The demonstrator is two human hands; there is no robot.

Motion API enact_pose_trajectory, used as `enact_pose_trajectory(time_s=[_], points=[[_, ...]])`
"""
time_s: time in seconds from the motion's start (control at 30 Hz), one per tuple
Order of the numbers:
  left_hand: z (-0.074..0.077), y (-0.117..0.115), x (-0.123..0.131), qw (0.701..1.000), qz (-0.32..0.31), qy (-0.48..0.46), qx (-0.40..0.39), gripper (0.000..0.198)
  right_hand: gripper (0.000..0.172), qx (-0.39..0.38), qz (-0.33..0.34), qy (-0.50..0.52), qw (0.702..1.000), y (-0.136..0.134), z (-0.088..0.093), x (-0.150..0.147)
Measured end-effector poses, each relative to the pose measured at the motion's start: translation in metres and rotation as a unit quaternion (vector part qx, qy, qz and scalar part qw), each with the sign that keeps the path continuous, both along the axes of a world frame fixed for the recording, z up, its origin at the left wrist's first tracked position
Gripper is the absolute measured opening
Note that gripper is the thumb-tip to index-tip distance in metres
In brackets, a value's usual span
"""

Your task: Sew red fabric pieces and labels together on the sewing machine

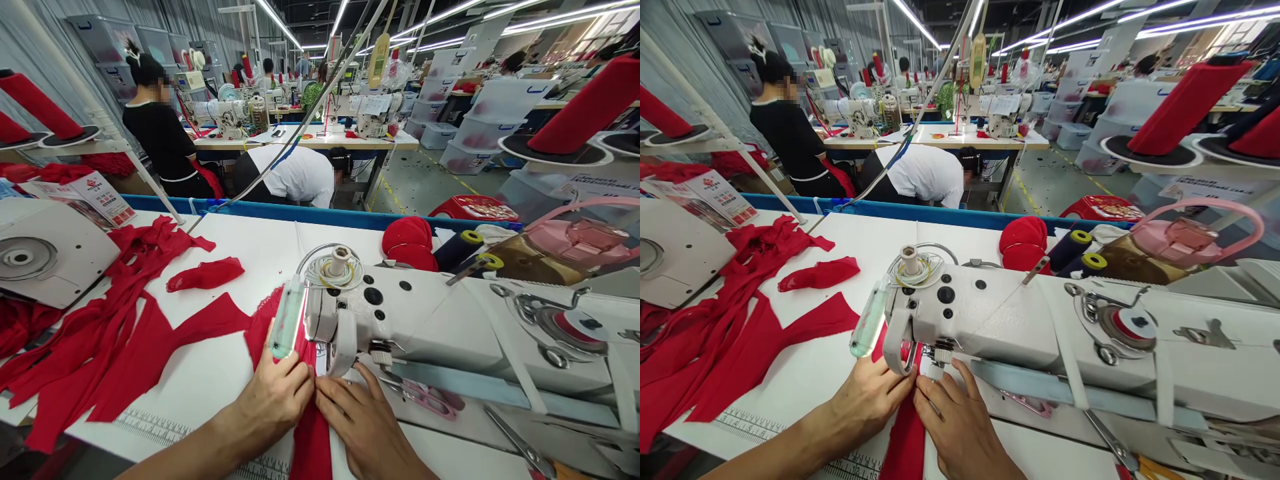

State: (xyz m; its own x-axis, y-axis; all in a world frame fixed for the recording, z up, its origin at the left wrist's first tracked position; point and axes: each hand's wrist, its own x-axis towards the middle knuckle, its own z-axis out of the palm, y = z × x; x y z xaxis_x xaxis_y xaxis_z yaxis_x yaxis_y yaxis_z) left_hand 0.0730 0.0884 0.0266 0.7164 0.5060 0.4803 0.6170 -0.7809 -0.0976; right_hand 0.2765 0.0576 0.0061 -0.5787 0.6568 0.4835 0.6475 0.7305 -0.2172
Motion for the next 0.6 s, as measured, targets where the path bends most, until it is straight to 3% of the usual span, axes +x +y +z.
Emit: enact_pose_trajectory(time_s=[0.13,0.33,0.47,0.53,0.6], points=[[-0.004,0.007,0.002,1.000,0.014,0.007,-0.005,0.027,0.053,-0.009,-0.007,-0.002,1.000,0.002,0.002,0.002],[-0.006,0.010,0.000,0.998,0.040,0.017,-0.038,0.026,0.021,-0.043,-0.127,0.049,0.990,-0.001,0.012,-0.005],[-0.004,0.005,-0.002,0.994,0.100,0.016,-0.031,0.024,0.024,-0.075,-0.103,0.042,0.991,0.001,0.006,-0.013],[-0.003,0.005,-0.005,0.992,0.128,0.006,-0.010,0.026,0.025,-0.123,-0.085,0.089,0.985,0.008,-0.002,-0.018],[-0.003,0.008,-0.009,0.990,0.142,-0.003,-0.020,0.029,0.026,-0.239,-0.087,0.172,0.952,0.017,-0.010,-0.022]])
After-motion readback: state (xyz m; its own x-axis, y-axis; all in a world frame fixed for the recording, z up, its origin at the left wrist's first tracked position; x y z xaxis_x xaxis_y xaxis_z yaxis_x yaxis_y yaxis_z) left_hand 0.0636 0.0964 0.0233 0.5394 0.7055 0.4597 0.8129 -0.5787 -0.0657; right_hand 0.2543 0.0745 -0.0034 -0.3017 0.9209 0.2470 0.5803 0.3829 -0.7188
